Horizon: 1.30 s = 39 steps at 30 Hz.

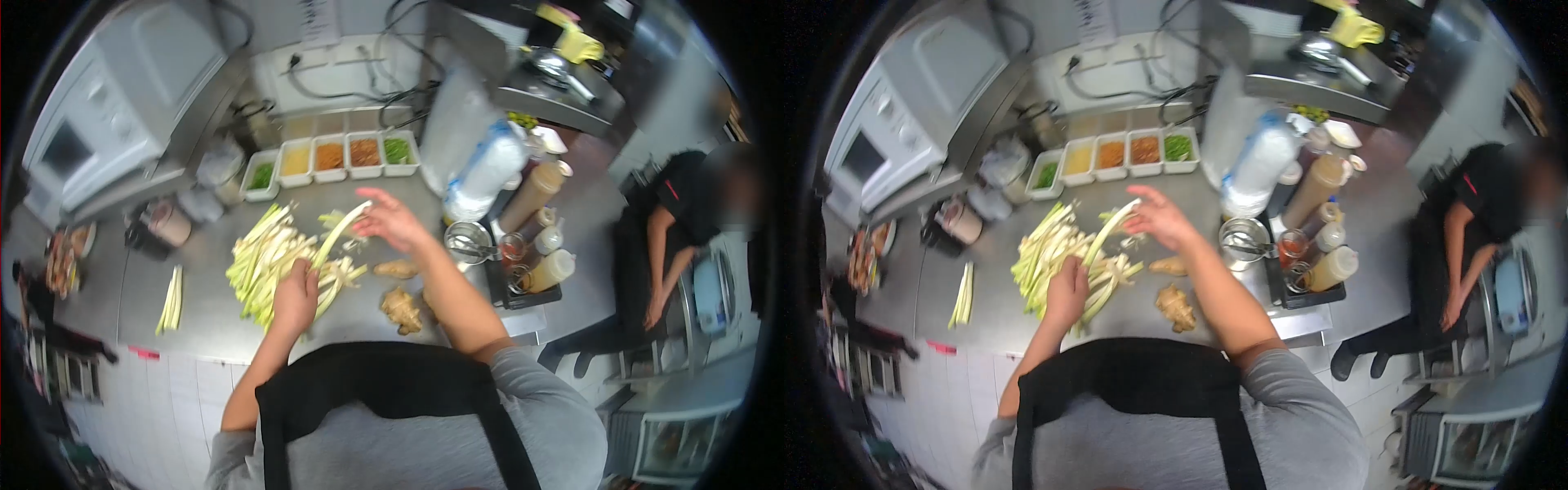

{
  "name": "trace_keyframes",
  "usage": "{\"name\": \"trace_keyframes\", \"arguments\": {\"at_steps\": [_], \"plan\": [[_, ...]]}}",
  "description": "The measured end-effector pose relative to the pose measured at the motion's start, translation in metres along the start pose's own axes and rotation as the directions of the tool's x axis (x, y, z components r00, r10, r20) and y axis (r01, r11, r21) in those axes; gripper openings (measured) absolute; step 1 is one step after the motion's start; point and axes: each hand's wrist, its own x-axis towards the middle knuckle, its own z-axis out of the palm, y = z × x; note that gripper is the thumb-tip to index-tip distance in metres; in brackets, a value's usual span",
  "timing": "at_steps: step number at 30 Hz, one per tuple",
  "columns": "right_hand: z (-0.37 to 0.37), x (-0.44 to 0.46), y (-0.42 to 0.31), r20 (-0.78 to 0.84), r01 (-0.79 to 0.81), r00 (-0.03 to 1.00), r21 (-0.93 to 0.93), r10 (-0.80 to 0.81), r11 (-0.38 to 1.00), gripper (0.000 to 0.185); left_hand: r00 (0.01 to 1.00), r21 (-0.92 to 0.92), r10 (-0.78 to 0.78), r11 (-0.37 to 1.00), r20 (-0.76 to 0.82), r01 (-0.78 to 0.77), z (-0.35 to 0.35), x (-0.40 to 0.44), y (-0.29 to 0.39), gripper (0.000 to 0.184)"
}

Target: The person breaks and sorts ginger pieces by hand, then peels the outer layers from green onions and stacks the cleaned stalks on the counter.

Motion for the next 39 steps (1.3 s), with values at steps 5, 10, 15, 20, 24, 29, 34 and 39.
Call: {"name": "trace_keyframes", "arguments": {"at_steps": [5, 10, 15, 20, 24, 29, 34, 39], "plan": [[-0.003, 0.005, 0.013, -0.005, 0.042, 0.999, 0.026, -0.042, 0.999, 0.026, 0.999, 0.012, -0.033, 0.999, 0.042, 0.033, 0.019, -0.007, 0.002, 0.017], [-0.006, 0.008, 0.027, 0.001, 0.067, 0.998, -0.052, -0.067, 0.996, 0.026, 0.998, 0.022, -0.029, 0.999, 0.05, 0.028, 0.024, -0.013, 0.0, 0.015], [-0.003, 0.011, 0.028, -0.005, 0.083, 0.996, -0.148, -0.084, 0.986, 0.025, 0.989, -0.145, -0.089, 0.984, 0.115, 0.105, 0.022, -0.014, -0.003, 0.012], [-0.005, 0.013, 0.026, 0.043, 0.051, 0.998, -0.217, -0.043, 0.975, 0.023, 0.841, -0.62, -0.272, 0.578, 0.467, 0.531, 0.017, -0.007, -0.019, 0.022], [0.005, 0.001, 0.0, 0.244, 0.047, 0.97, -0.151, -0.008, 0.987, 0.021, 0.573, -0.54, -0.188, 0.202, 0.797, 0.817, -0.015, 0.001, -0.019, 0.025], [0.011, -0.015, 0.006, 0.426, -0.161, 0.897, 0.061, 0.12, 0.985, 0.013, 0.413, -0.416, 0.198, -0.029, 0.889, 0.909, -0.015, -0.023, -0.042, 0.022], [0.01, 0.0, 0.04, -0.035, -0.204, 0.976, 0.182, 0.213, 0.962, 0.011, 0.573, -0.566, 0.014, 0.178, 0.819, 0.805, -0.024, -0.064, -0.038, 0.032], [-0.048, 0.049, 0.079, -0.07, 0.188, 0.92, -0.784, -0.386, 0.592, 0.016, 0.908, -0.772, -0.345, 0.501, 0.237, 0.392, -0.086, -0.094, -0.106, 0.031]]}}
